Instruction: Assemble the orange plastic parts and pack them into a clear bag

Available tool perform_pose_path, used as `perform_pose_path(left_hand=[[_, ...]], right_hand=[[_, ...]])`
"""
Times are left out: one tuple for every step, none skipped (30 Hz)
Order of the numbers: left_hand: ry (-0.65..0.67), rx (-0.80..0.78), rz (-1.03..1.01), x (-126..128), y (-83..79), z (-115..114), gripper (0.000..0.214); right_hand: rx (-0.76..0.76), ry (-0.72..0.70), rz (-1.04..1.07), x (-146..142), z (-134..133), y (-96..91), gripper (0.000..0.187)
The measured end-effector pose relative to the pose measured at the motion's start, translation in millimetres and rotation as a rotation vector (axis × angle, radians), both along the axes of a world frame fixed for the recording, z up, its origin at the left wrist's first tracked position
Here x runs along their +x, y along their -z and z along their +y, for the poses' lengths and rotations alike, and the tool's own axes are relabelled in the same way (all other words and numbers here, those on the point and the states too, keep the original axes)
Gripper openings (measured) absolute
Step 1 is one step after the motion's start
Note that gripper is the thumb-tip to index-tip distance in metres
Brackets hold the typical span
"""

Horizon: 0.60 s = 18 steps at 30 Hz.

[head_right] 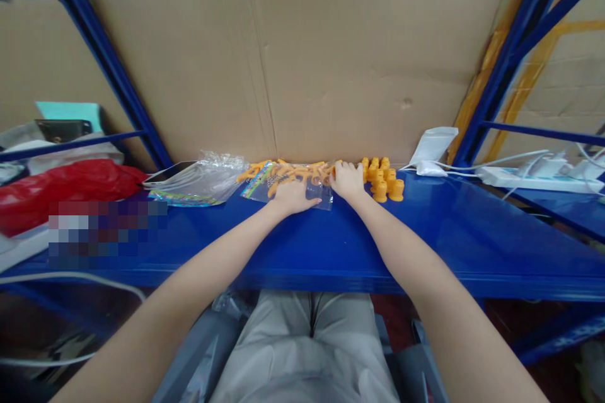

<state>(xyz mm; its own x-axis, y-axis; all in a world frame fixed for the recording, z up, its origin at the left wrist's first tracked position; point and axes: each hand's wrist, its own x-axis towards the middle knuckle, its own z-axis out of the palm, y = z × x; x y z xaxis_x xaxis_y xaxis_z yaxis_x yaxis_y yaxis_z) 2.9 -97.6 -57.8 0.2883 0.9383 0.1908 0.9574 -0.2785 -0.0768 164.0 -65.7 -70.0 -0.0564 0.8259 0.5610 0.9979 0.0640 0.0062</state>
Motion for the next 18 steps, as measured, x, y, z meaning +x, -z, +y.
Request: perform_pose_path(left_hand=[[-0.006,0.001,-0.004,0,0.7,0,0.064],[-0.014,0.004,-0.011,1,1.3,-1,0.065],[-0.021,0.006,-0.019,1,2.1,-1,0.068],[-0.029,0.010,-0.030,2,2.9,-1,0.071],[-0.038,0.013,-0.042,4,3.9,-1,0.074],[-0.046,0.018,-0.052,5,4.9,-1,0.076],[-0.055,0.021,-0.061,7,5.8,-2,0.078],[-0.060,0.020,-0.067,9,6.5,-2,0.078],[-0.064,0.016,-0.074,11,7.0,-3,0.078],[-0.067,0.008,-0.082,12,7.3,-3,0.078],[-0.070,-0.003,-0.092,13,7.5,-3,0.077],[-0.072,-0.011,-0.102,14,7.6,-3,0.076],[-0.072,-0.014,-0.112,14,7.7,-3,0.074],[-0.069,-0.012,-0.121,14,7.8,-3,0.071],[-0.058,-0.006,-0.126,14,8.0,-2,0.067],[-0.040,0.000,-0.129,13,8.2,-2,0.063],[-0.016,0.003,-0.128,12,8.3,-1,0.057],[0.015,0.003,-0.124,11,8.5,0,0.051]], right_hand=[[0.012,0.008,0.024,2,1,-2.6,0.035],[0.028,0.017,0.053,4,2,-5.8,0.035],[0.053,0.022,0.085,7,3,-9.6,0.034],[0.087,0.021,0.119,10,5,-13.9,0.034],[0.126,0.014,0.151,13,7,-18.6,0.033],[0.168,0.003,0.179,16,9,-23.5,0.034],[0.208,-0.012,0.202,18,11,-28.3,0.034],[0.245,-0.034,0.219,21,12,-32.6,0.034],[0.281,-0.064,0.230,23,13,-36.0,0.035],[0.314,-0.102,0.236,24,13,-38.3,0.035],[0.345,-0.148,0.242,26,13,-38.9,0.034],[0.372,-0.198,0.249,28,12,-38.0,0.033],[0.393,-0.250,0.260,30,10,-35.3,0.032],[0.406,-0.301,0.276,31,9,-31.3,0.031],[0.412,-0.350,0.294,34,8,-26.3,0.029],[0.412,-0.398,0.311,36,7,-21.0,0.028],[0.405,-0.441,0.322,38,7,-15.8,0.026],[0.397,-0.483,0.327,41,7,-11.3,0.024]])
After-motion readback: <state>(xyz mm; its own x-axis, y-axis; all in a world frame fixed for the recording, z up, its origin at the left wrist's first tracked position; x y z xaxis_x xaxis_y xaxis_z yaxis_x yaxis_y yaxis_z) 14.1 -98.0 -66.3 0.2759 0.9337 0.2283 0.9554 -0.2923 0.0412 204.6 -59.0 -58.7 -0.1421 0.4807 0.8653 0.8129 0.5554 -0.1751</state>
